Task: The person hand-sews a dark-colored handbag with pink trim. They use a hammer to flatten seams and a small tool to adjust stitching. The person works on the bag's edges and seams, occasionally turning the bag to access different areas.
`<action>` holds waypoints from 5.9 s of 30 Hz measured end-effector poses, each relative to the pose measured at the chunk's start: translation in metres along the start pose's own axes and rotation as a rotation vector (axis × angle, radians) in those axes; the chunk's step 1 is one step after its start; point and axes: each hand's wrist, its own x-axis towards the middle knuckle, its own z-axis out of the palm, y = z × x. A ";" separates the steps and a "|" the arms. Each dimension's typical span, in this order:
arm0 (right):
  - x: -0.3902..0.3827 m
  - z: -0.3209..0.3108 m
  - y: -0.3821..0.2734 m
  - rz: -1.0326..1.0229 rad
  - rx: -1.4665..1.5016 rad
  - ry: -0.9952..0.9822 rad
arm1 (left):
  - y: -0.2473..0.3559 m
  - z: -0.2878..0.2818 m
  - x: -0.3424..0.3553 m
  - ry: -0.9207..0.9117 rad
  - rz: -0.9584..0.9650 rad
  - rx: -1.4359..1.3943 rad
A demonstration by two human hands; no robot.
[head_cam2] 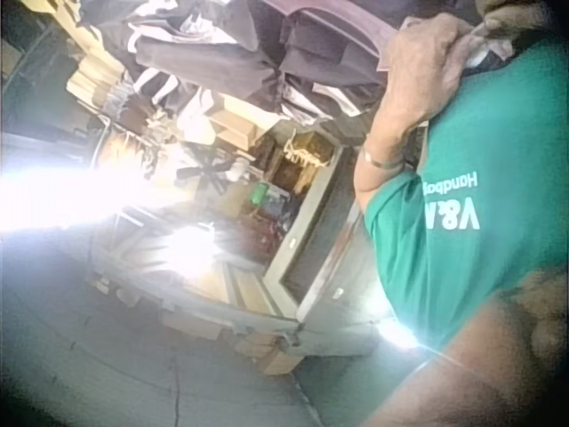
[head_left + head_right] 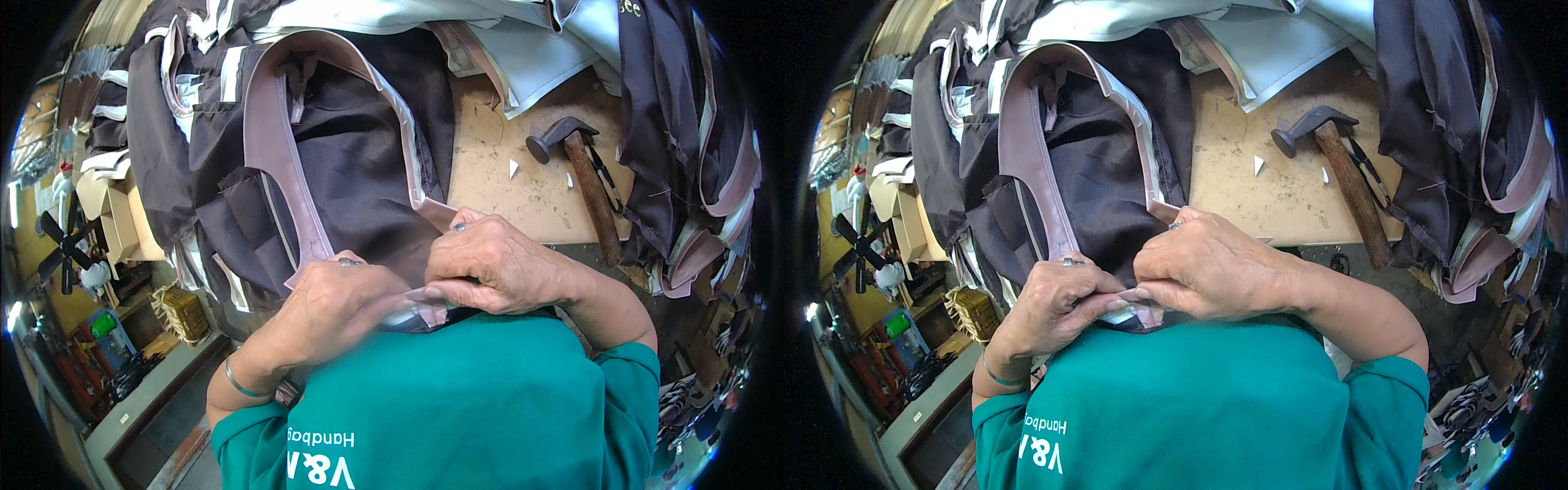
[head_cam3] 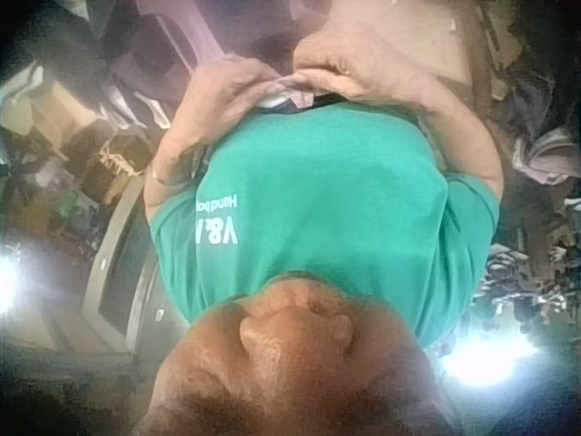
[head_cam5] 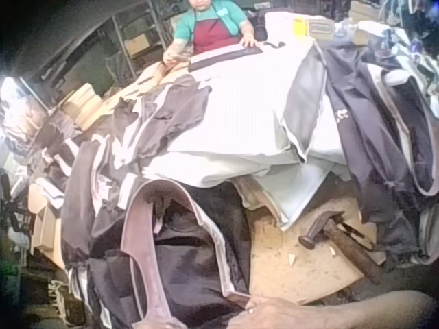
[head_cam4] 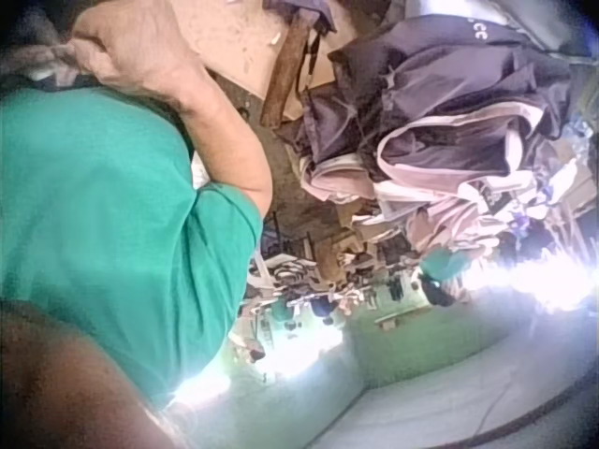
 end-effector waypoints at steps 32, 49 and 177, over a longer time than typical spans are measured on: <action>0.029 -0.030 0.031 -0.541 -1.010 0.632 | 0.072 -0.171 -0.063 0.966 -0.045 0.856; -0.094 -0.031 0.054 0.709 -1.215 0.692 | -0.067 0.025 0.119 0.144 -0.057 -0.073; -0.088 -0.242 -0.142 0.213 -0.847 1.458 | 0.005 -0.111 0.024 1.218 0.537 0.051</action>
